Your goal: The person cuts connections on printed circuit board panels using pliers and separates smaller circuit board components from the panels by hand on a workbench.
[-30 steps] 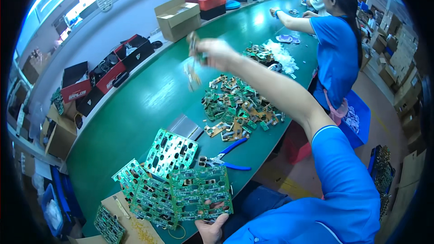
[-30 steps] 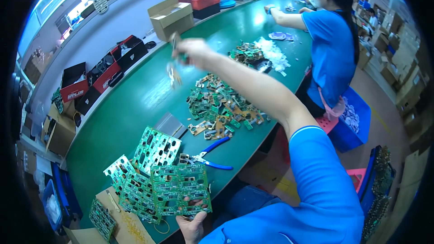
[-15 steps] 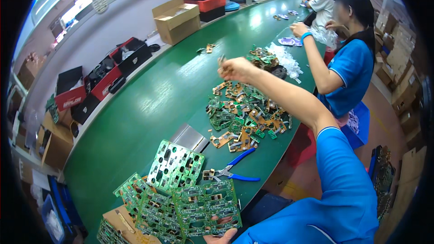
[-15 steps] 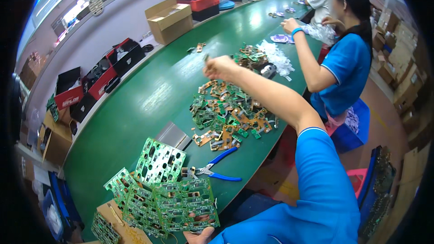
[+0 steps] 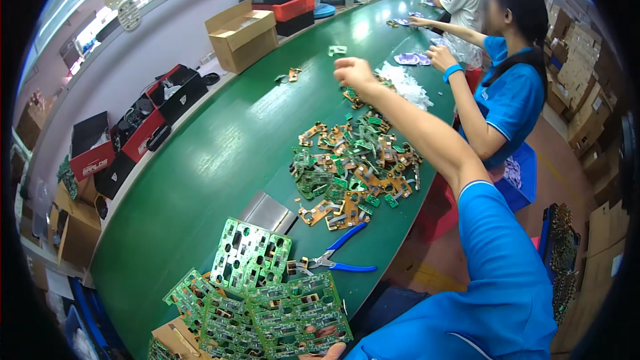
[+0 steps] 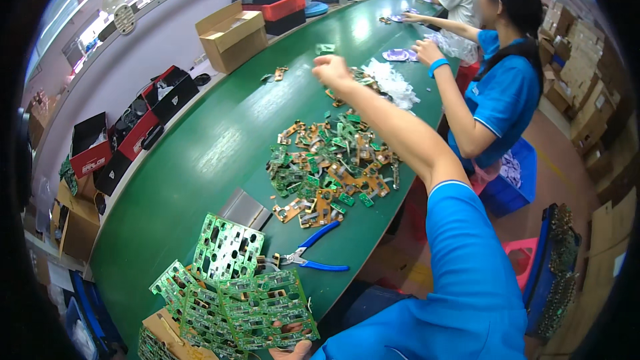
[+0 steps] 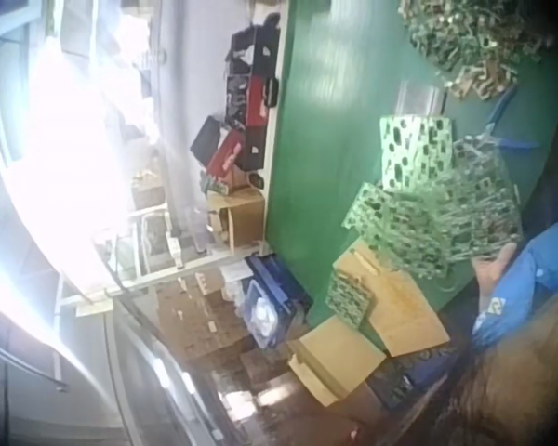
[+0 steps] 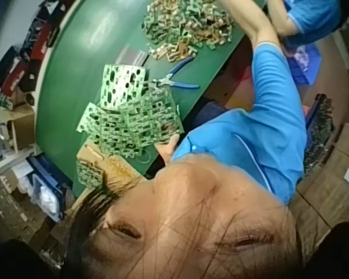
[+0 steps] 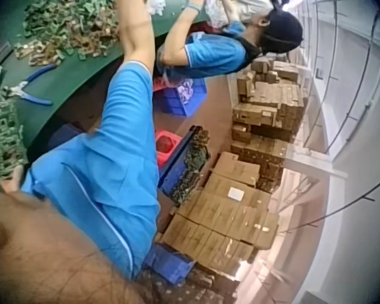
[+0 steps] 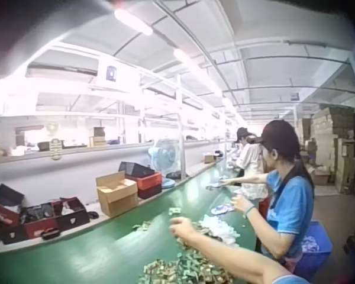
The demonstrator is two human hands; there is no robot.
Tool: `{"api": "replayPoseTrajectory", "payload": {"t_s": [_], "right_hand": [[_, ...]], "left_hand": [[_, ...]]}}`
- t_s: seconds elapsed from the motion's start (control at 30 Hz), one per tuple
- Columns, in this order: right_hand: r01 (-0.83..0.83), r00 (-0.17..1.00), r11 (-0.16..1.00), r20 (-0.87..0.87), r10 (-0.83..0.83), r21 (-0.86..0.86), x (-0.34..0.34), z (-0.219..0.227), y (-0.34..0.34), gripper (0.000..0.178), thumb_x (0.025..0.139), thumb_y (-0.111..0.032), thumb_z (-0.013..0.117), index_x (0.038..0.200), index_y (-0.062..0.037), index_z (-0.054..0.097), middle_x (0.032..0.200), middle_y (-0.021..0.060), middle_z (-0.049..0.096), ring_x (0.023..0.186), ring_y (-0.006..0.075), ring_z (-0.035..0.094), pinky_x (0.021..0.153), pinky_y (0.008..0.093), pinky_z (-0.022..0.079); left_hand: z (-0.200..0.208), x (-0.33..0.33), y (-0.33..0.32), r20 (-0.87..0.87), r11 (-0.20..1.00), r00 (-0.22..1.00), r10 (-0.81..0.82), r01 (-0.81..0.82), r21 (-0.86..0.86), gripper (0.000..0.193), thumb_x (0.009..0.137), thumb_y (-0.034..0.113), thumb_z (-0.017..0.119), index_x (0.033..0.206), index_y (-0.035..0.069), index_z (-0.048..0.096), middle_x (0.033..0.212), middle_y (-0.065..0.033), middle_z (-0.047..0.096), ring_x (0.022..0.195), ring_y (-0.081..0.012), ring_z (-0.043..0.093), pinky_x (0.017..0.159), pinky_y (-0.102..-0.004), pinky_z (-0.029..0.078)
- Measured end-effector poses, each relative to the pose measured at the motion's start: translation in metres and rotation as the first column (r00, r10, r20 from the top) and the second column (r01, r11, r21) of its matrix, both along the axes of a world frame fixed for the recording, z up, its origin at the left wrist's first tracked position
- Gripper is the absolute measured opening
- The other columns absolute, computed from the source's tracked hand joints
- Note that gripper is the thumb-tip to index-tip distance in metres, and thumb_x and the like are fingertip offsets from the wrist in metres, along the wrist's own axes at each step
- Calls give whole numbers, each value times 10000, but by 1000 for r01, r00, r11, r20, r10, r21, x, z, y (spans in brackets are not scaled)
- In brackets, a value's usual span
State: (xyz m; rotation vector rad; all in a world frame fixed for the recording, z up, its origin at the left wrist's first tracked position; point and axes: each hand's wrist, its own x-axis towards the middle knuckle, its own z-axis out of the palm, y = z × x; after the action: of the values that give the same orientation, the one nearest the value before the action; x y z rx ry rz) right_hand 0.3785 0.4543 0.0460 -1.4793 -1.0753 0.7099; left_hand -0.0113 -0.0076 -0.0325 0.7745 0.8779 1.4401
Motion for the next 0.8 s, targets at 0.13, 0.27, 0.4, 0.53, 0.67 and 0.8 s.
{"api": "replayPoseTrajectory", "payload": {"t_s": [0.13, 0.27, 0.4, 0.53, 0.67, 0.8], "right_hand": [[-262, 950, 965, 181, 253, 27, -65, 25, -96, 222, 861, -79, 675, 1072, -27, 718, 962, 83, 706, 797, 97, 608, 683, 236, 506], [-497, 837, 867, 268, 477, 10, -92, 29, -165, 191, 834, -82, 644, 989, -27, 741, 921, 66, 713, 681, 108, 567, 608, 237, 468], [-587, 774, 808, 336, 537, 60, -105, 27, -217, 124, 856, -63, 647, 945, -44, 732, 912, 36, 693, 701, 95, 552, 626, 231, 453], [-652, 742, 758, 229, 630, 26, -117, 41, -270, 117, 866, -33, 657, 963, -44, 722, 925, 34, 696, 742, 103, 574, 653, 231, 465], [-711, 695, 699, 230, 681, 78, -129, 42, -321, 160, 842, 2, 668, 990, -34, 718, 901, 44, 699, 720, 122, 575, 636, 228, 459], [-758, 652, 634, 221, 726, 154, -141, 49, -355, 165, 819, 35, 675, 969, -24, 712, 891, 51, 696, 694, 133, 568, 620, 234, 453]], "left_hand": [[6, 2, 1, 4, 1000, 1000, -10, 10, -8, 441, 750, 80, 760, 1172, 5, 656, 1144, -126, 690, 1014, -278, 671, 874, -335, 534], [9, 9, 4, 13, 1000, 1000, -4, 4, 8, 445, 762, 79, 751, 1188, 0, 650, 1156, -122, 686, 1021, -257, 666, 880, -317, 529], [15, 10, 6, 10, 998, 999, -40, 40, 49, 429, 793, 56, 724, 1208, -8, 638, 1165, -118, 683, 1030, -233, 660, 886, -293, 522], [26, 8, 4, 1, 988, 998, -63, 63, -140, 725, 751, -101, 688, 1418, 31, 435, 1201, -164, 625, 1017, -251, 639, 961, -364, 511], [35, 11, -4, 39, 991, 999, -29, 34, -131, 716, 751, -109, 679, 1412, 27, 439, 1185, -171, 624, 992, -250, 636, 943, -347, 513], [42, 16, -13, 82, 978, 992, 100, -83, -190, 739, 722, -143, 677, 1406, 7, 440, 1163, -184, 640, 958, -253, 645, 885, -360, 537]]}}
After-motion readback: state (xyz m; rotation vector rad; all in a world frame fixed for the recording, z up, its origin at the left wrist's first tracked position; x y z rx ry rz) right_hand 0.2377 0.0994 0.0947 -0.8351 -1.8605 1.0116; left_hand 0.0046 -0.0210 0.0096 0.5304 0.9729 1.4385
